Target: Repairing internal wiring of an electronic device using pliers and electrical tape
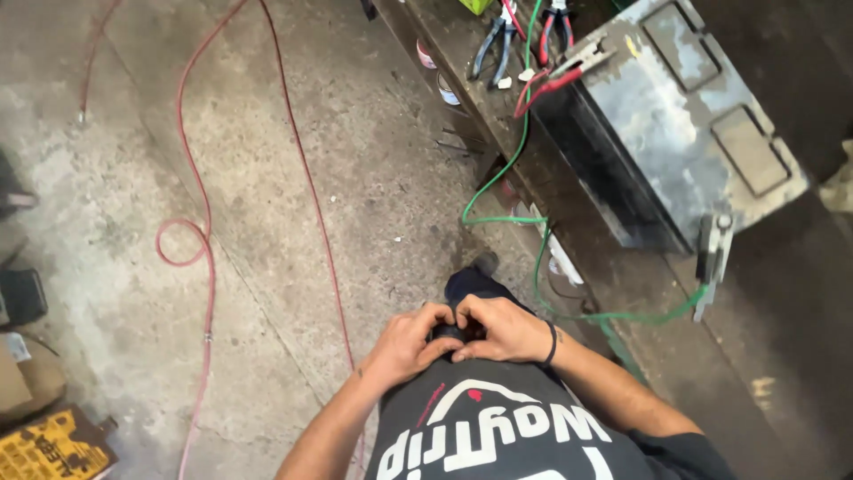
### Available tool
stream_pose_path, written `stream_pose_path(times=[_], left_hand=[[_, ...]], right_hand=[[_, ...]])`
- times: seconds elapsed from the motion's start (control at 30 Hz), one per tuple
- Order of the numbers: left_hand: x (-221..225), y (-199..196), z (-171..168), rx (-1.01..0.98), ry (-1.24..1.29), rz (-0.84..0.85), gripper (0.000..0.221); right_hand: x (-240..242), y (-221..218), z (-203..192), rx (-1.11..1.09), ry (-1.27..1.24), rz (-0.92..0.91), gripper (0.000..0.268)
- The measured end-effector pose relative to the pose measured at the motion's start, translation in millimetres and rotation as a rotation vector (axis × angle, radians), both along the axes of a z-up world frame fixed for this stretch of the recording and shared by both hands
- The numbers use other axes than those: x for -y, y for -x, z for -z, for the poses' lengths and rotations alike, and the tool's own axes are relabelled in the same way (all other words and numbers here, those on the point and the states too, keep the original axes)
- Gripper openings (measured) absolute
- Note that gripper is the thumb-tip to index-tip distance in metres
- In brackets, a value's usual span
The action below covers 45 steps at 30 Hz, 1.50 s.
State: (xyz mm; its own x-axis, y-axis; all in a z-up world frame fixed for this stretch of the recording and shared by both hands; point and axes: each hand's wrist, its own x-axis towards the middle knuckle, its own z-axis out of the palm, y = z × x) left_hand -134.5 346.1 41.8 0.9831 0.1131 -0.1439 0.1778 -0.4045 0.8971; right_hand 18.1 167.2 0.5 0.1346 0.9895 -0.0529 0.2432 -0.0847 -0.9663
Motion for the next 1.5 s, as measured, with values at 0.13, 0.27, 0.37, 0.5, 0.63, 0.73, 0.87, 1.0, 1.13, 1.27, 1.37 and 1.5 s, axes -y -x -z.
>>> stream_pose_path(times=[0.13,0.27,0.37,0.5,0.63,0.73,0.87,1.0,1.13,1.27,1.37,1.5], left_hand=[[-12,-29,15,0.021,-0.049,-0.017,0.034],[-24,-67,8,0.052,-0.026,-0.009,0.033],[-42,-92,8,0.093,-0.041,0.043,0.033],[-81,-123,23,0.117,0.003,0.154,0.032],[-143,-165,36,0.155,0.060,0.293,0.032],[-208,-201,38,0.156,0.079,0.431,0.034],[-290,-244,50,0.190,0.097,0.553,0.034],[-346,-263,54,0.157,0.193,0.641,0.034],[-384,-285,54,0.168,0.228,0.695,0.034],[-409,-298,61,0.214,0.252,0.694,0.033],[-414,-301,66,0.233,0.238,0.685,0.033],[-416,-303,65,0.220,0.247,0.682,0.033]], right_hand=[[-13,-37,16,0.043,-0.078,-0.024,0.041],[-16,-65,18,0.009,0.005,0.021,0.049],[-27,-83,20,0.083,-0.038,0.053,0.049],[-46,-94,35,0.084,0.020,0.135,0.046],[-87,-98,51,0.071,0.086,0.283,0.049],[-150,-113,35,0.031,0.158,0.331,0.048],[-224,-129,32,0.068,0.180,0.455,0.047],[-269,-110,32,0.049,0.247,0.644,0.048],[-308,-118,17,0.024,0.356,0.735,0.051],[-338,-126,11,0.045,0.388,0.760,0.051],[-346,-129,7,0.066,0.434,0.787,0.050],[-352,-137,-5,0.000,0.482,0.774,0.050]])
